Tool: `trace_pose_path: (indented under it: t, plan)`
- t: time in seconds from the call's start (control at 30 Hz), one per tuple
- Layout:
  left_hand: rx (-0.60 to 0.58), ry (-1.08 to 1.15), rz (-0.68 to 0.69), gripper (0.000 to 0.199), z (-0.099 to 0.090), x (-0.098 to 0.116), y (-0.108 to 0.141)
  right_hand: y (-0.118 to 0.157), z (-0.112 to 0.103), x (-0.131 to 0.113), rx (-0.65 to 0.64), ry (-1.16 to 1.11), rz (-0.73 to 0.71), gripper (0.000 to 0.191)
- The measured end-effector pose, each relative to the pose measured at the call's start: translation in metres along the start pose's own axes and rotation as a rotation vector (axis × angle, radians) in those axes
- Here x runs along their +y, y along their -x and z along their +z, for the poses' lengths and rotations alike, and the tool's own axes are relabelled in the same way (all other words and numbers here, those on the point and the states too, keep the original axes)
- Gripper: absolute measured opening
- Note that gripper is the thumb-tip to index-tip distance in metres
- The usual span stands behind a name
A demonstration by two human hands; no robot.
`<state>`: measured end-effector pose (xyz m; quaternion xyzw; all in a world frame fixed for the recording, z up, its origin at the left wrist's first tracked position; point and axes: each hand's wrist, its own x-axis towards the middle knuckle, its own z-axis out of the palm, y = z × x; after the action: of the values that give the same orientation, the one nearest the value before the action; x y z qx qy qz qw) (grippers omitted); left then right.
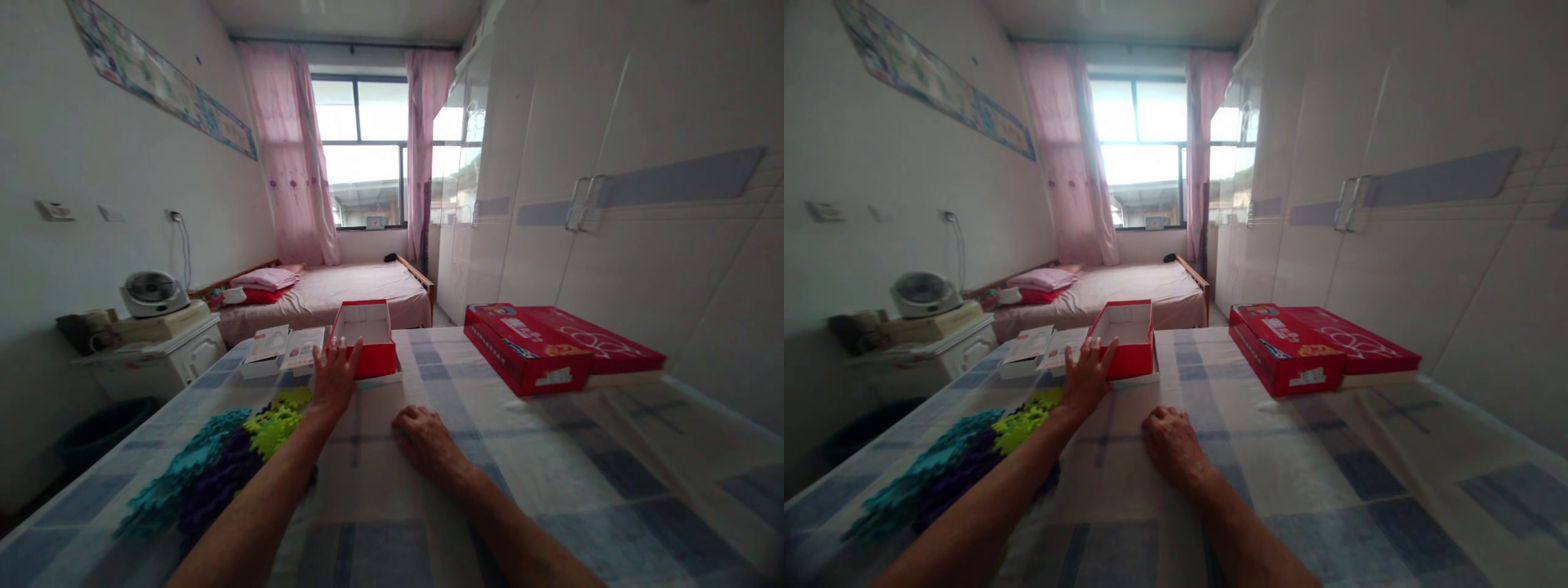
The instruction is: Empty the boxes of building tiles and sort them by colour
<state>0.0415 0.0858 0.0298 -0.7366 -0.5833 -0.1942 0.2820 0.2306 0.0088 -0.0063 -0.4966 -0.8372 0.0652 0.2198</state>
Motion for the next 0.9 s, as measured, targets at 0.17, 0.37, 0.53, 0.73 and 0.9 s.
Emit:
trace_pose_path:
  t: [0.17,0.37,0.53,0.73,0.9]
  plan:
    - [0.076,0.342,-0.138,0.068,-0.015,0.049,0.014,-0.004,-0.001,0.004,0.076,0.001,0.131,0.024]
    - [0.002,0.871,-0.245,0.054,-0.012,0.103,0.049,-0.003,-0.056,0.047,0.452,0.066,0.411,0.032]
    - [-0.079,0.866,-0.088,0.053,-0.006,0.117,0.072,0.016,-0.104,0.101,0.521,0.381,0.557,0.034]
    - [-0.194,0.817,-0.026,0.06,-0.017,0.123,0.077,0.034,-0.111,0.133,0.362,0.758,0.483,0.031]
    - [-0.244,0.82,-0.053,0.062,-0.019,0.118,0.074,0.024,-0.11,0.148,0.413,0.915,0.473,0.03]
